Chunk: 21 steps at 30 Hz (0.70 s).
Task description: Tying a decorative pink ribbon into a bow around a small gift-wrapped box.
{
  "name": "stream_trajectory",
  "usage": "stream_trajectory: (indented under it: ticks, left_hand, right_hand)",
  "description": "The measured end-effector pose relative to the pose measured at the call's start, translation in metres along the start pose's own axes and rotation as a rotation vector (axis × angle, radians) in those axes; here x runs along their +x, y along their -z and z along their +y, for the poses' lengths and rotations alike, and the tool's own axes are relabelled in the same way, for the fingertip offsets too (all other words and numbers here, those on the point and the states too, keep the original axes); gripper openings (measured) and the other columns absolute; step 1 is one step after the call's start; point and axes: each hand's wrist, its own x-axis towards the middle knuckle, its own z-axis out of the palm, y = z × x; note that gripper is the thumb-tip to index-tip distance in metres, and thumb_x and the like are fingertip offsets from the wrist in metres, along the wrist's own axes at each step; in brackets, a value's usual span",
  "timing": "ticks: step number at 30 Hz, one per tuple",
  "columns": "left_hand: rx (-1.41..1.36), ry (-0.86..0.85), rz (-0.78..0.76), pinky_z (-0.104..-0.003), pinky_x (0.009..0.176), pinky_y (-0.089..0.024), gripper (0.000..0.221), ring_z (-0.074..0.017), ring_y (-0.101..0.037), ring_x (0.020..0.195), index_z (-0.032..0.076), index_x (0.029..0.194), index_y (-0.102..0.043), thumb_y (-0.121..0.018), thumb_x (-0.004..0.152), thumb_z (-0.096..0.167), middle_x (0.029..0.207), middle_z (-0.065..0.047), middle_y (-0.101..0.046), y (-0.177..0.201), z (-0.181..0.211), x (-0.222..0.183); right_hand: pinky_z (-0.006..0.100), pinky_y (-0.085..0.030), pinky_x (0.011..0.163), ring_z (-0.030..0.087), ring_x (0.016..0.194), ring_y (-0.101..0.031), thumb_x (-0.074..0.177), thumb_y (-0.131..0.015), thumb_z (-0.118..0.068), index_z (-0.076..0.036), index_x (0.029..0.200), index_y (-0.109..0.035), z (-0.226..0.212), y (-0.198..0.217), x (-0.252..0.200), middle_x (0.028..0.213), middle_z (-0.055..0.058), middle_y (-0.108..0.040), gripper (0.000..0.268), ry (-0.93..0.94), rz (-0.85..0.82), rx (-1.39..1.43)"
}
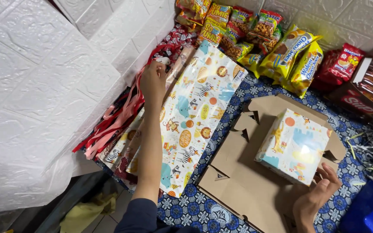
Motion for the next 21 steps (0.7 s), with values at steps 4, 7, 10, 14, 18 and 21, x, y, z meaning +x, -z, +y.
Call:
stream_trajectory:
  ticks: [4, 7, 10, 14, 18, 21]
  left_hand:
    - [0.07, -0.005, -0.005, -0.041, 0.072, -0.053, 0.015, -0.0198, -0.065, 0.062, 0.021, 0.092, -0.076, -0.064, 0.088, 0.012, 0.101, -0.005, -0.07, -0.025, -0.035, 0.007]
    - [0.212, 0.067, -0.028, -0.046, 0.075, -0.053, 0.014, -0.0313, -0.064, 0.094, 0.017, 0.099, -0.071, -0.074, 0.085, 0.02, 0.1, -0.009, -0.069, -0.041, -0.05, 0.008]
    - [0.238, 0.096, -0.011, -0.046, 0.099, -0.044, 0.022, -0.0335, -0.061, 0.102, 0.014, 0.104, -0.07, -0.075, 0.084, 0.023, 0.104, -0.013, -0.068, -0.049, -0.06, 0.007]
    - [0.238, 0.148, -0.007, -0.047, 0.086, -0.048, 0.013, -0.0334, -0.056, 0.108, 0.019, 0.095, -0.072, -0.075, 0.085, 0.027, 0.107, -0.013, -0.062, -0.051, -0.057, 0.005]
    - [0.16, 0.068, 0.164, -0.045, 0.074, -0.047, 0.01, -0.0295, -0.053, 0.096, 0.022, 0.084, -0.071, -0.077, 0.083, 0.031, 0.096, -0.007, -0.056, -0.058, -0.067, 0.011]
    - [-0.215, 0.088, 0.142, -0.038, 0.076, -0.05, 0.006, -0.0248, -0.056, 0.094, 0.018, 0.091, -0.071, -0.071, 0.089, 0.023, 0.1, -0.006, -0.057, 0.0, -0.017, 0.017]
  right_hand:
    - [0.04, -0.037, 0.089, 0.032, 0.117, -0.046, 0.11, -0.024, -0.033, -0.002, 0.13, -0.038, 0.005, -0.001, 0.001, 0.134, 0.02, -0.04, 0.04, 0.011, -0.003, 0.003]
    - [0.041, -0.039, 0.09, 0.034, 0.12, -0.047, 0.111, -0.025, -0.037, -0.001, 0.13, -0.037, 0.005, -0.001, 0.001, 0.136, 0.021, -0.041, 0.042, 0.013, -0.012, 0.025]
    - [0.039, -0.039, 0.091, 0.033, 0.122, -0.045, 0.111, -0.026, -0.038, 0.0, 0.13, -0.037, 0.007, -0.001, 0.001, 0.136, 0.02, -0.039, 0.044, 0.017, -0.018, 0.045]
    - [0.039, -0.039, 0.091, 0.032, 0.122, -0.045, 0.111, -0.026, -0.039, -0.001, 0.131, -0.037, 0.009, -0.001, 0.001, 0.135, 0.02, -0.041, 0.044, 0.013, -0.022, 0.063]
    - [0.039, -0.039, 0.091, 0.031, 0.12, -0.046, 0.11, -0.025, -0.039, -0.003, 0.13, -0.038, 0.007, -0.001, 0.001, 0.134, 0.018, -0.041, 0.043, 0.013, -0.012, 0.045]
    - [0.04, -0.039, 0.09, 0.031, 0.12, -0.046, 0.11, -0.026, -0.034, -0.002, 0.13, -0.04, 0.004, 0.0, 0.001, 0.133, 0.019, -0.042, 0.041, 0.036, -0.002, 0.037]
